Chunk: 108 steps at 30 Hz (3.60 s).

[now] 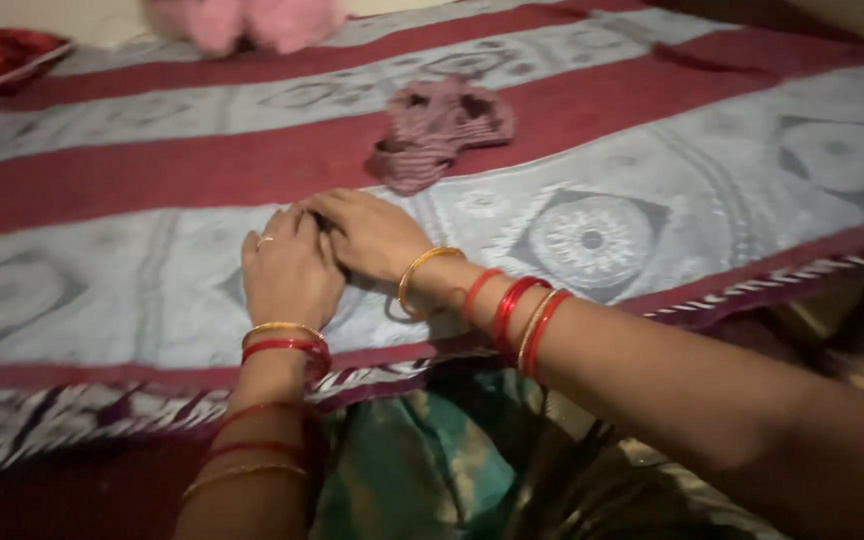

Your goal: Wiping a bedspread with a cloth and arranging a plush toy on the bed.

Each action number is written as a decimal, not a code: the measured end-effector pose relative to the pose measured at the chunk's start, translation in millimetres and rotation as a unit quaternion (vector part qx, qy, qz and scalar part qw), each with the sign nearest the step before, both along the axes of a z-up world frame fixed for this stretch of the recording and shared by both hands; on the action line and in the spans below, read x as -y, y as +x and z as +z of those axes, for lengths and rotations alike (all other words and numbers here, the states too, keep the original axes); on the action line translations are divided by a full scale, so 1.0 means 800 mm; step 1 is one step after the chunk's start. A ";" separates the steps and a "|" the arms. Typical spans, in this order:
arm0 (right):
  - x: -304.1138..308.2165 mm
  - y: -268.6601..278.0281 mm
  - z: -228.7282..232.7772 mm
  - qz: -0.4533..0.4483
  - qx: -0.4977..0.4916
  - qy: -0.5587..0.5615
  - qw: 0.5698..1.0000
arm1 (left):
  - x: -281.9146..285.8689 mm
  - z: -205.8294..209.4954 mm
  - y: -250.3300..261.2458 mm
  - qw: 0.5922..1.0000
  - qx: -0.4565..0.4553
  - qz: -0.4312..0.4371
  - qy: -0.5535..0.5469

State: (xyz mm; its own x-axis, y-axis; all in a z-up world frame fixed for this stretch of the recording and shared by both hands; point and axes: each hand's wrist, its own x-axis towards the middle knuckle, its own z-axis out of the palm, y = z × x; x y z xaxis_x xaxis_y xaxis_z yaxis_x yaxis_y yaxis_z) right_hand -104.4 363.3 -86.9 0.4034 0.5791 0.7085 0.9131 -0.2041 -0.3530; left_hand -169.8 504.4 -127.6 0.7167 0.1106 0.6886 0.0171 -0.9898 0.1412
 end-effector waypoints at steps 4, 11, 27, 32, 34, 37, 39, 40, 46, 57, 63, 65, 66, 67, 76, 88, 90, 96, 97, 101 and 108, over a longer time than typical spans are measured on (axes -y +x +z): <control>-0.023 -0.039 0.019 0.055 -0.038 -0.059 0.996 | -0.025 0.013 -0.051 0.993 -0.018 0.110 0.042; -0.088 -0.079 -0.009 0.127 0.041 -0.112 0.985 | -0.047 0.048 -0.129 0.956 -0.117 0.268 -0.018; -0.090 -0.159 -0.016 0.126 0.146 -0.041 0.980 | -0.096 0.054 -0.153 0.929 0.214 0.217 -0.209; -0.119 -0.161 -0.003 0.105 0.086 -0.027 0.990 | -0.094 0.083 -0.179 0.944 0.246 0.197 -0.097; -0.129 -0.155 0.001 0.108 0.050 -0.017 0.993 | -0.102 0.084 -0.185 0.950 0.233 0.190 -0.087; -0.137 -0.148 -0.005 0.157 0.015 -0.015 0.987 | -0.127 0.067 -0.188 0.956 0.207 0.208 -0.001; -0.139 -0.143 -0.013 0.271 -0.005 -0.168 0.948 | -0.148 0.047 -0.181 0.939 -0.074 0.319 -0.102; -0.134 -0.151 -0.002 0.270 -0.003 -0.166 0.948 | -0.142 0.052 -0.188 0.940 -0.072 0.318 -0.100; -0.151 -0.176 0.012 0.217 -0.049 -0.160 0.962 | -0.169 0.034 -0.184 0.877 0.033 0.417 -0.235; -0.219 -0.178 -0.019 0.053 0.210 -0.068 0.974 | -0.216 0.026 -0.176 0.815 0.166 0.342 -0.437; -0.245 -0.163 0.007 0.177 0.047 -0.072 0.980 | -0.265 0.032 -0.188 0.826 0.082 0.371 -0.415; -0.241 -0.160 0.016 0.195 0.018 -0.063 0.979 | -0.275 0.029 -0.178 0.823 0.100 0.345 -0.440; -0.238 -0.159 0.022 0.210 -0.009 -0.054 0.976 | -0.280 0.029 -0.172 0.820 0.118 0.314 -0.464; -0.238 -0.157 0.024 0.212 -0.008 -0.052 0.976 | -0.294 0.024 -0.167 0.820 0.120 0.316 -0.462; -0.238 -0.158 0.015 0.241 -0.054 -0.121 0.961 | -0.287 0.067 -0.177 0.800 0.149 0.415 -0.406; -0.292 -0.128 0.059 0.250 -0.019 -0.155 0.956 | -0.339 0.066 -0.168 0.724 0.109 0.523 -0.436; -0.307 -0.124 0.064 0.253 0.004 -0.118 0.960 | -0.379 0.034 -0.173 0.765 0.163 0.509 -0.358; -0.335 -0.107 0.043 0.278 0.212 -0.195 0.916 | -0.322 0.071 -0.177 0.645 0.104 0.609 -0.449; -0.346 -0.094 0.033 0.280 0.209 -0.199 0.915 | -0.336 0.057 -0.174 0.642 0.101 0.612 -0.451; -0.387 -0.050 0.016 0.351 0.183 -0.168 0.903 | -0.370 0.033 -0.165 0.811 0.153 0.556 -0.102; -0.404 -0.049 0.014 0.331 0.200 -0.182 0.904 | -0.359 0.065 -0.136 0.747 -0.010 0.574 -0.335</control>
State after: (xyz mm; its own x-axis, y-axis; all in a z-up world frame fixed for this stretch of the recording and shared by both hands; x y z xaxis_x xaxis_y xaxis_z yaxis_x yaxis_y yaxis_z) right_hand -143.7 686.4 -76.0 -0.3632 0.8238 0.4352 0.9173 0.3980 0.0121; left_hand -278.2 791.7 -76.0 -0.1070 0.9753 0.1932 0.8094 -0.0275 0.5866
